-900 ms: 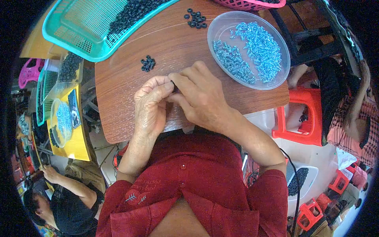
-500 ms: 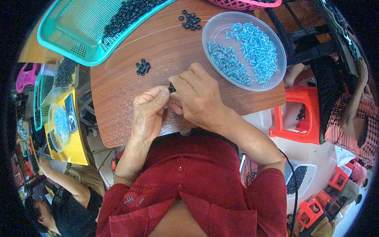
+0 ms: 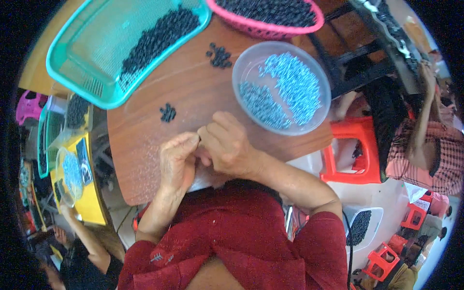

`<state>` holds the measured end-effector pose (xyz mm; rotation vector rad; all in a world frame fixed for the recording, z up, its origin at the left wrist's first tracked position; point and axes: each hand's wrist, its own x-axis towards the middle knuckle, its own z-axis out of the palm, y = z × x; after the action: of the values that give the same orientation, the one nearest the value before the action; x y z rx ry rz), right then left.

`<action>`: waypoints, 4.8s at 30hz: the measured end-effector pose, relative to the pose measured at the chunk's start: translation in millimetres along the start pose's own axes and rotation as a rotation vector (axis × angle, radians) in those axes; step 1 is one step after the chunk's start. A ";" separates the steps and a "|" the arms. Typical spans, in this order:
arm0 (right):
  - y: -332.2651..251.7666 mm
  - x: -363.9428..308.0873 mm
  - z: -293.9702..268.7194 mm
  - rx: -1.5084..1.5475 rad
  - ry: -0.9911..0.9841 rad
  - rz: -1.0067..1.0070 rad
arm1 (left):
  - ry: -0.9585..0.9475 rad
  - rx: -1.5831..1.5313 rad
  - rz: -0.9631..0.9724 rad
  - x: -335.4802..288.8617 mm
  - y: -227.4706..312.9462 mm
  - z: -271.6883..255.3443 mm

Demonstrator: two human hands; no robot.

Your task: The person assembles components by picking small metal pieces from a container, inserting them into black grommets by hand, and placing the assembled pieces on the table.

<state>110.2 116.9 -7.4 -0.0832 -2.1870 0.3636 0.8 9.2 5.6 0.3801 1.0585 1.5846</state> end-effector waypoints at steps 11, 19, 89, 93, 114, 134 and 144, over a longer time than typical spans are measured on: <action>73.9 51.6 -67.5 -0.259 -0.004 0.070 | 0.050 0.217 0.089 3.6 -0.6 -12.2; 238.1 94.4 -140.5 -0.552 0.093 0.700 | 0.122 0.239 0.106 8.1 2.4 -25.0; 149.5 -1.1 -53.4 -0.420 -0.445 0.299 | -0.056 0.273 -0.053 30.5 16.9 -6.2; 153.7 -0.5 -47.6 -0.448 -0.481 0.317 | -0.096 0.225 -0.087 26.1 11.5 -7.5; 158.3 9.9 -58.5 -0.541 -0.463 0.310 | -0.110 0.156 -0.142 31.6 -1.7 -22.2; 164.4 4.7 -64.3 -0.506 -0.397 0.306 | -0.122 0.144 -0.137 32.7 -3.9 -24.5; 154.5 4.7 -74.5 -0.561 -0.434 0.262 | -0.120 0.149 -0.143 33.8 -2.6 -23.9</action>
<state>155.7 282.4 -6.6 -0.6571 -2.6591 -0.1149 -25.5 29.5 -19.2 0.4836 1.0894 1.3440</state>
